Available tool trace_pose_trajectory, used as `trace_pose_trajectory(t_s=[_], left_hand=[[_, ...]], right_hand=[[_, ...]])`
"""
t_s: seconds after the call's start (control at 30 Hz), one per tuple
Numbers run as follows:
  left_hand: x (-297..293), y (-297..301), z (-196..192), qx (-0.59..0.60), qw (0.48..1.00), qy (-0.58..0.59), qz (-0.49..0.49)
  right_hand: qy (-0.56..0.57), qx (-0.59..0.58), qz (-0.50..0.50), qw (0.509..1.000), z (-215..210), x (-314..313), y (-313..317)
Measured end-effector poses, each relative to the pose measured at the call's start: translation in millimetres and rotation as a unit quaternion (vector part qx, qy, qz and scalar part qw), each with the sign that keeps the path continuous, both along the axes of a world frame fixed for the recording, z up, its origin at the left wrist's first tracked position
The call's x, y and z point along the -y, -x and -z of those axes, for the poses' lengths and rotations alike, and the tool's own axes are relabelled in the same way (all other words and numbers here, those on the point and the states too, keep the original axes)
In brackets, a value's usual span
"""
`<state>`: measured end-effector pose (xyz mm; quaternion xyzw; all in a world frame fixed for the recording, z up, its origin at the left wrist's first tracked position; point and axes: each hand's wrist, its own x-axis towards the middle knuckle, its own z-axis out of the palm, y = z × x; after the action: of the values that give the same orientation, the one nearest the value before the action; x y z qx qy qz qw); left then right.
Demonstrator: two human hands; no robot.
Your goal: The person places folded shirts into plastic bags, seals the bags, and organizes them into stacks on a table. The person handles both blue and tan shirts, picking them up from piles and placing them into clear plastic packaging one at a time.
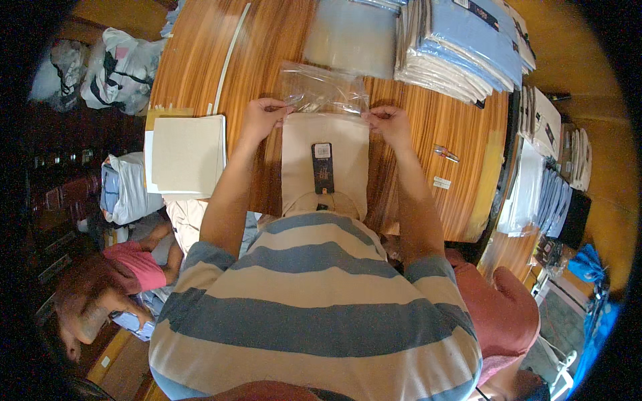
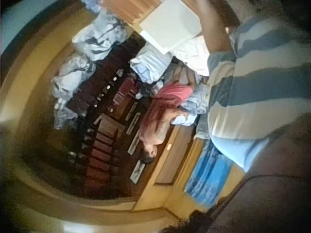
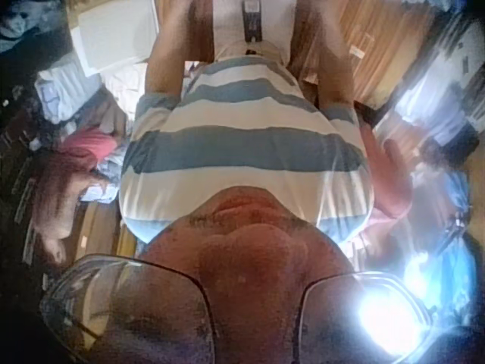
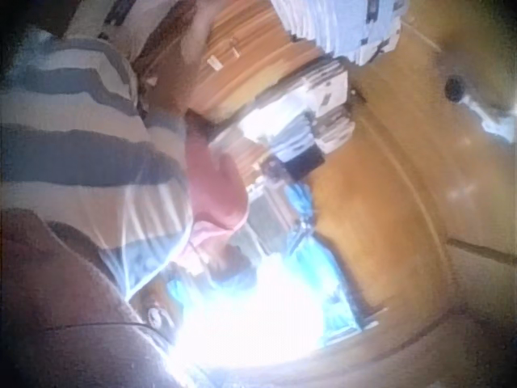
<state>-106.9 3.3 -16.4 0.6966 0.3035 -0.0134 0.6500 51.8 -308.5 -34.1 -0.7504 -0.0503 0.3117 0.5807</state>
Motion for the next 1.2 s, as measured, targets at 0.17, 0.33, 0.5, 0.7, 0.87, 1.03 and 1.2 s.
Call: trace_pose_trajectory(t_s=[0.17,0.33,0.5,0.7,0.87,1.03,1.2], left_hand=[[-2,19,-2,0.017,0.995,0.096,0.003],[4,36,-4,0.013,0.996,0.082,0.035],[24,68,-29,-0.036,0.995,-0.024,0.092],[46,98,-49,-0.031,0.959,-0.264,0.102],[40,93,-43,0.247,0.837,-0.442,0.209],[35,89,-33,0.245,0.828,-0.443,0.243],[45,130,-33,0.194,0.873,-0.347,0.283]], right_hand=[[-0.027,-0.069,-0.025,0.997,-5,15,8],[-0.023,-0.021,-0.086,0.996,-17,19,19],[0.012,-0.075,-0.161,0.984,-32,39,48],[0.153,0.141,-0.087,0.974,-48,51,92],[0.131,0.454,-0.197,0.859,-62,40,98],[0.158,0.426,-0.199,0.868,-33,48,103],[0.160,0.406,-0.200,0.877,-52,65,143]])
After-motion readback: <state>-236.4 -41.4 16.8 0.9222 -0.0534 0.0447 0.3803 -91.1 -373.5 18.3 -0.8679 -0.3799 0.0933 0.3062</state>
